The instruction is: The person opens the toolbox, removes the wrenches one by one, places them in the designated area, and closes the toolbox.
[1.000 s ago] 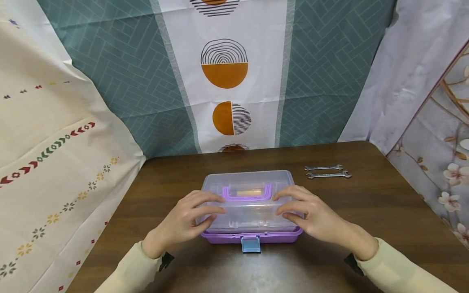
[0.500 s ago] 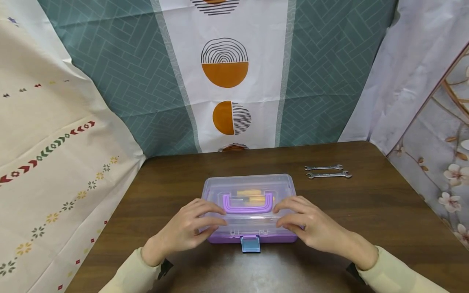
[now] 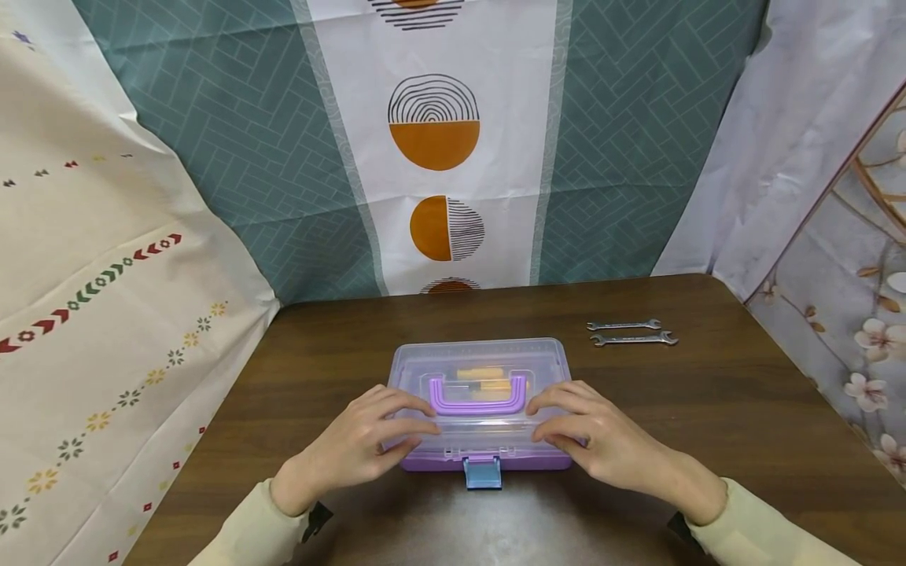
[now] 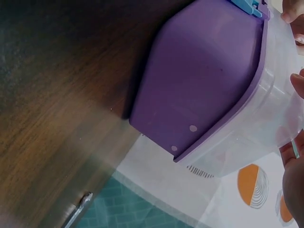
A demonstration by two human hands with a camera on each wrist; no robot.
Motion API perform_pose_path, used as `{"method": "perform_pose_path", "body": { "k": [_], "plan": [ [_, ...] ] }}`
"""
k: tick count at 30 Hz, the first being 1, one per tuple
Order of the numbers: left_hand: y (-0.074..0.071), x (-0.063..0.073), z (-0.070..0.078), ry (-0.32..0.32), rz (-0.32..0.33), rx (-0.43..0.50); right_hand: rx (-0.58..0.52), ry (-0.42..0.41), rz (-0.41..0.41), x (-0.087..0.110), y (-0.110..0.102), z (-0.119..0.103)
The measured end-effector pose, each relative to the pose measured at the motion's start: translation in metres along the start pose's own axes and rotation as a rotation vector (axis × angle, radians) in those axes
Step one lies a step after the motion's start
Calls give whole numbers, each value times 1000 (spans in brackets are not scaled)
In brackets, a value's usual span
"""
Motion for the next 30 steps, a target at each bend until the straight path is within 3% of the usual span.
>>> {"method": "perform_pose_path", "body": {
  "k": [13, 19, 25, 30],
  "plan": [
    [3, -2, -1, -32, -18, -2, 11, 17, 6, 5, -1, 2],
    [4, -13, -3, -53, -35, 29, 23, 13, 7, 4, -2, 2],
    [13, -31, -4, 0, -61, 42, 40, -7, -11, 2, -2, -1],
    [20, -31, -2, 34, -75, 38, 66, -6, -50, 1, -1, -5]
  ]
}}
Point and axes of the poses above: each hand's wrist, its own x-axis away from the middle knuckle, its own y-axis out of the palm, z = x × y, the point moved 5 cm from there along -x, towards the middle knuckle, and after that the axes turned 7 degrees about z, right-handed, at the moved point
